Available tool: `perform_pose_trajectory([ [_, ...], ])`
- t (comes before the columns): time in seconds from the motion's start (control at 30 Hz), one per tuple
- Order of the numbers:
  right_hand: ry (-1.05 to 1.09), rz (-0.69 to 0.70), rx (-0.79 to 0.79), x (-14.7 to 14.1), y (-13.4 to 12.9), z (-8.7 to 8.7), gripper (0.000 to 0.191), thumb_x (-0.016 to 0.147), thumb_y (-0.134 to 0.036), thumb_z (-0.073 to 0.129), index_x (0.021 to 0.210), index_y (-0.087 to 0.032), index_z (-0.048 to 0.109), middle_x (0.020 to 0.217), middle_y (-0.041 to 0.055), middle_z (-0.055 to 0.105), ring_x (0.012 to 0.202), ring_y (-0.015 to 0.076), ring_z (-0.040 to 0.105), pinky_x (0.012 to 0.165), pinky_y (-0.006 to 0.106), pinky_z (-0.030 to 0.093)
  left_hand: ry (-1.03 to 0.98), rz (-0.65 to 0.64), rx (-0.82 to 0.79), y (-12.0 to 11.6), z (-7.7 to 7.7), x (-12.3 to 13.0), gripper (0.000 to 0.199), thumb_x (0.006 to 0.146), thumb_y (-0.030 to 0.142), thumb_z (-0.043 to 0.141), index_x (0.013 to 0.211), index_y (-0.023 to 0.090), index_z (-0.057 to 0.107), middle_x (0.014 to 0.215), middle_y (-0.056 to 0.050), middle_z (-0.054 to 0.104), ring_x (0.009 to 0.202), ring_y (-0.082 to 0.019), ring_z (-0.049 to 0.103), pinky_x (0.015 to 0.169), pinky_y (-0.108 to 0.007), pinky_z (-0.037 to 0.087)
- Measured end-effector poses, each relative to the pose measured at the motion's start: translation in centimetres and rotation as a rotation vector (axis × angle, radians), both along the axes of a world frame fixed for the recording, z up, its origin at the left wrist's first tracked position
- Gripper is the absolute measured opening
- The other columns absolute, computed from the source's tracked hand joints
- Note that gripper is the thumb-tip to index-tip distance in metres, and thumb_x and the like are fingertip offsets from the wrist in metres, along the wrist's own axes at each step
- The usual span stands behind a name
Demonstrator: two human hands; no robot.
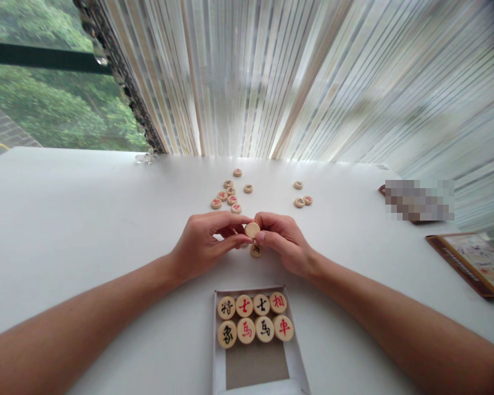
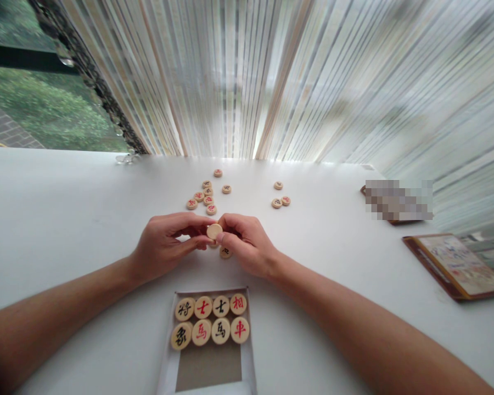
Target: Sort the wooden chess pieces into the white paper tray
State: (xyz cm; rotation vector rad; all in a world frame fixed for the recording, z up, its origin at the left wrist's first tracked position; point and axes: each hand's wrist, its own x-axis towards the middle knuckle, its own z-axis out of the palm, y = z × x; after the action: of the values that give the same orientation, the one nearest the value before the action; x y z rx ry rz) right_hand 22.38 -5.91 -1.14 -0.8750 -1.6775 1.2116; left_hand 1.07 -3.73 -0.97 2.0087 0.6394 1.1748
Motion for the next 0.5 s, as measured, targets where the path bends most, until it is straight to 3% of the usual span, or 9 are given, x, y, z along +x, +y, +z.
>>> perform_pose_trajectory([
  [0.5, 0.002, -0.005, -0.028, -0.07, -0.08, -0.08, 0.032, 0.094, -0.045, 0.069, 0.079, -0.019, 0.061, 0.068, -0.0001, 0.06, 0.06, 0.0143, 0.051, 0.057, 0.027, 0.038, 0.017, 0.005, 0.011, -0.12, 0.31, 0.02, 0.024, 0.092, 0.026, 0.083, 0.112, 0.012, 0.081, 0.087, -0.007, 0.083, 0.069, -0.014, 0.079, 0.068, -0.02, 0.067],
])
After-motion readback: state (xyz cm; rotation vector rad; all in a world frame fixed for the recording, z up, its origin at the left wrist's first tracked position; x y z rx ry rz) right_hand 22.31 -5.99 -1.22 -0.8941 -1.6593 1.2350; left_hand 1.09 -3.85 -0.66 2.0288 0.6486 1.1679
